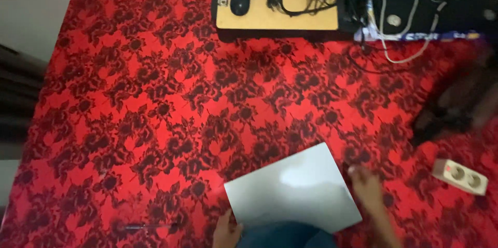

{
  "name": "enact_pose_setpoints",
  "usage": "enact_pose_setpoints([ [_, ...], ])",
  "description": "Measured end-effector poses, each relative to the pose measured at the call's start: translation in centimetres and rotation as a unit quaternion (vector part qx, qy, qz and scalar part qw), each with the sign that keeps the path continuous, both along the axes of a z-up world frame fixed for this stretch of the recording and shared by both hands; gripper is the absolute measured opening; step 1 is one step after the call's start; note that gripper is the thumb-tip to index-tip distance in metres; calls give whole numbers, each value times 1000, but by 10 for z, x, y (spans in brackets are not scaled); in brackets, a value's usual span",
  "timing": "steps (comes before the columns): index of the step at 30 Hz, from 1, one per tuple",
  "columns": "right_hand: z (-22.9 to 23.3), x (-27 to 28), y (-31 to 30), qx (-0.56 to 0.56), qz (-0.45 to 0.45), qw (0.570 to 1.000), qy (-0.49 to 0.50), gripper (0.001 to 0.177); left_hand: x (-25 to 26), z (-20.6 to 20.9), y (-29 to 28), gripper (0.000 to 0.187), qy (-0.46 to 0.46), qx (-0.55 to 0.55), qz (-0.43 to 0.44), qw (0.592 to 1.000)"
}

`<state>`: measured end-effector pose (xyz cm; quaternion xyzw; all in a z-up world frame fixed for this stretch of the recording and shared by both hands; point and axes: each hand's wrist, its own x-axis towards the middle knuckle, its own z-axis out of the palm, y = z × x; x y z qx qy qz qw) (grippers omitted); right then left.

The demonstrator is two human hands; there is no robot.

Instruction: The person clears a cluttered desk by moving a glass, a cloth, and an ashtray to a nearby cabinet and window sill. They then fold papers, place them in a folder, and coil a power cable and adapter, arranging them on a clipboard. Finally, they move a power strip and a water bottle to the cabinet.

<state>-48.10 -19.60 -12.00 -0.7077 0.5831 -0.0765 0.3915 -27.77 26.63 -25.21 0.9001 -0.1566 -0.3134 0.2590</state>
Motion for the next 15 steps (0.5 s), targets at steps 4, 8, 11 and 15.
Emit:
enact_pose_setpoints([
  [4,15,-26,85,-31,13,997,68,52,-12,23,-26,88,52,-21,43,998],
  [8,-1,-13,79,-64,-31,997,-11,45,-14,23,-44,86,89,-26,93,991],
  [11,-13,-11,78,-83,-47,995,12,42,-16,25,-56,73,-15,-75,111,991],
  [15,-42,13,47,-59,-61,996,9,43,51,30,-103,86,-139,-133,64,979],
])
